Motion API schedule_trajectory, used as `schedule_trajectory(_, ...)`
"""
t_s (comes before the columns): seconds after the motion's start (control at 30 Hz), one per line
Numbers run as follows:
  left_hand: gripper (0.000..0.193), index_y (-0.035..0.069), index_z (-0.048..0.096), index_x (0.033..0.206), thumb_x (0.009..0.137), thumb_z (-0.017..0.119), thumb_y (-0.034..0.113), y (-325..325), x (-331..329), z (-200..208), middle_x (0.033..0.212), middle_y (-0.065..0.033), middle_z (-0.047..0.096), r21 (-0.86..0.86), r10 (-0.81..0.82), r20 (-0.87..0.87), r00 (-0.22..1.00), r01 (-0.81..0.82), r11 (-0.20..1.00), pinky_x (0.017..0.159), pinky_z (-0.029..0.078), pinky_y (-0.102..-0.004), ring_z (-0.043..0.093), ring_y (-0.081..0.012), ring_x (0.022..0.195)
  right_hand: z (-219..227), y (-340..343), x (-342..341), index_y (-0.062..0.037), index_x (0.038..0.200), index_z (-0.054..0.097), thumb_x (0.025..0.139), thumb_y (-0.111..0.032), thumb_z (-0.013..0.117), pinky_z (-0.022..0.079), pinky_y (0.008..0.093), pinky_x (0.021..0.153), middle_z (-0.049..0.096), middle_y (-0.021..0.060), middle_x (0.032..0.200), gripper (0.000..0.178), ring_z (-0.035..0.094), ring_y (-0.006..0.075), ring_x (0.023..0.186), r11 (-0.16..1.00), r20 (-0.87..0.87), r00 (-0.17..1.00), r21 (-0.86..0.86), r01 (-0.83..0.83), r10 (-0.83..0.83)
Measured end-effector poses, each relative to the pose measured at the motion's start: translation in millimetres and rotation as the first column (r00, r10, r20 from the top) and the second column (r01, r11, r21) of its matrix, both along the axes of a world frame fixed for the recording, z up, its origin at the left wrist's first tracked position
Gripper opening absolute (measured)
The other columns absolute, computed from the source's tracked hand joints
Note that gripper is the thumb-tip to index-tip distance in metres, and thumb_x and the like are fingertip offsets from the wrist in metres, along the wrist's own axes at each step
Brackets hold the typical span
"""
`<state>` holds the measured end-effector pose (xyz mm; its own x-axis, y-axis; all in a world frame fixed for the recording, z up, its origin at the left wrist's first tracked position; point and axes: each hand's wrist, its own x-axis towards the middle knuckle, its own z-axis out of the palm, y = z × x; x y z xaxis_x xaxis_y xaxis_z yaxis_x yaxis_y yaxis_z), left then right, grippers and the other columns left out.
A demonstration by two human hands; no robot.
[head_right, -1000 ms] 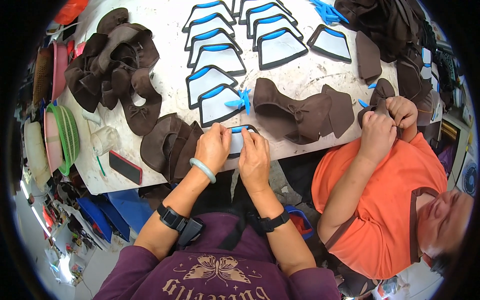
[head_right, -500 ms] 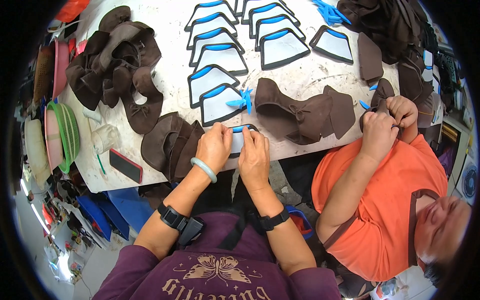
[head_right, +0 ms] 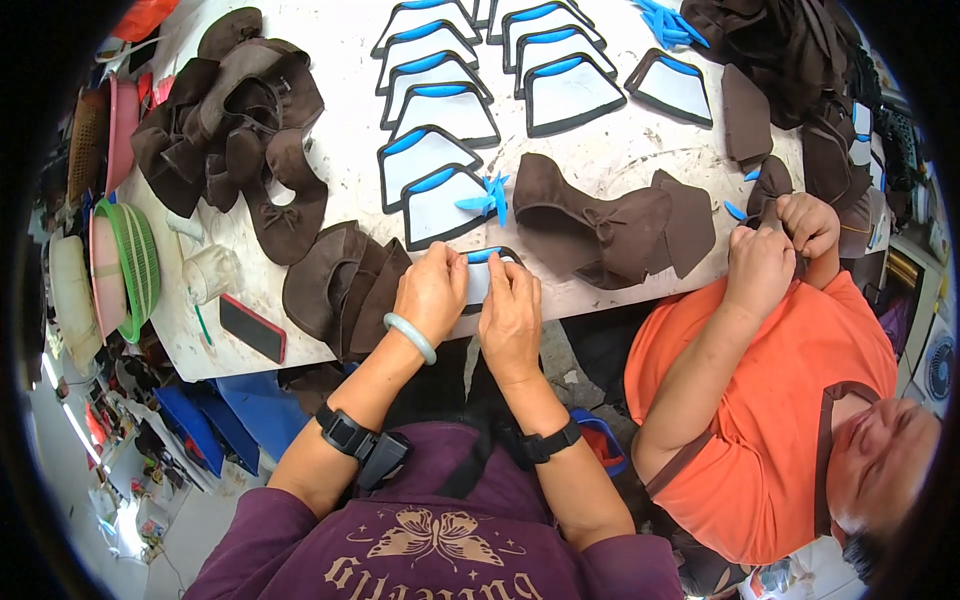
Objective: The recorder is seen assembling shoe components by fitting together different parts and applying pressure.
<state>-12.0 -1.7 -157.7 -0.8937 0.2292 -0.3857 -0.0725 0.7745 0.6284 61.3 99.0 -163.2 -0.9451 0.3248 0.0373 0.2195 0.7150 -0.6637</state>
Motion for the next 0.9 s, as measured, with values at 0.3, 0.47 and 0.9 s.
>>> schedule_trajectory(0.3, 0.021, 0.0, 0.055, 0.085, 0.092, 0.056, 0.02, -0.3, -0.9, 0.1, 0.077, -0.0224, 0.064, -0.008, -0.007, 0.011, 1.0, 0.007, 1.0, 0.065, 0.048, -0.0511, 0.062, -0.0438, 0.074, 1.8, 0.1, -0.4, 0.0017, 0.122, 0.057, 0.083, 0.004, 0.059, 0.044, 0.0416, 0.086, 0.055, 0.0175, 0.102, 0.039, 0.054, 0.0342, 0.095, 1.0, 0.019, 1.0, 0.002, -0.003, 0.003)
schedule_trajectory(0.47, 0.019, 0.002, 0.053, 0.089, 0.094, 0.053, 0.021, -0.9, -2.3, 1.5, 0.082, -0.0209, 0.065, -0.049, -0.053, 0.049, 0.997, 0.055, 0.997, 0.066, 0.05, -0.0506, 0.063, -0.0417, 0.075, 1.9, -0.4, -1.0, 0.0017, 0.122, 0.057, 0.083, 0.004, 0.059, 0.044, 0.0416, 0.086, 0.056, 0.0173, 0.102, 0.039, 0.054, 0.0338, 0.095, 1.0, 0.019, 1.0, 0.009, -0.004, 0.003)
schedule_trajectory(0.9, 0.019, 0.001, 0.053, 0.09, 0.094, 0.055, 0.02, -3.5, 1.5, 4.5, 0.084, -0.0216, 0.065, 0.007, -0.025, 0.073, 0.997, 0.025, 1.0, 0.068, 0.049, -0.0503, 0.063, -0.0422, 0.078, 1.9, 1.1, -5.6, 0.004, 0.121, 0.056, 0.076, 0.007, 0.058, 0.045, 0.0441, 0.082, 0.054, 0.0186, 0.102, 0.045, 0.052, 0.0365, 0.094, 0.999, 0.057, 0.998, 0.013, -0.035, 0.034)
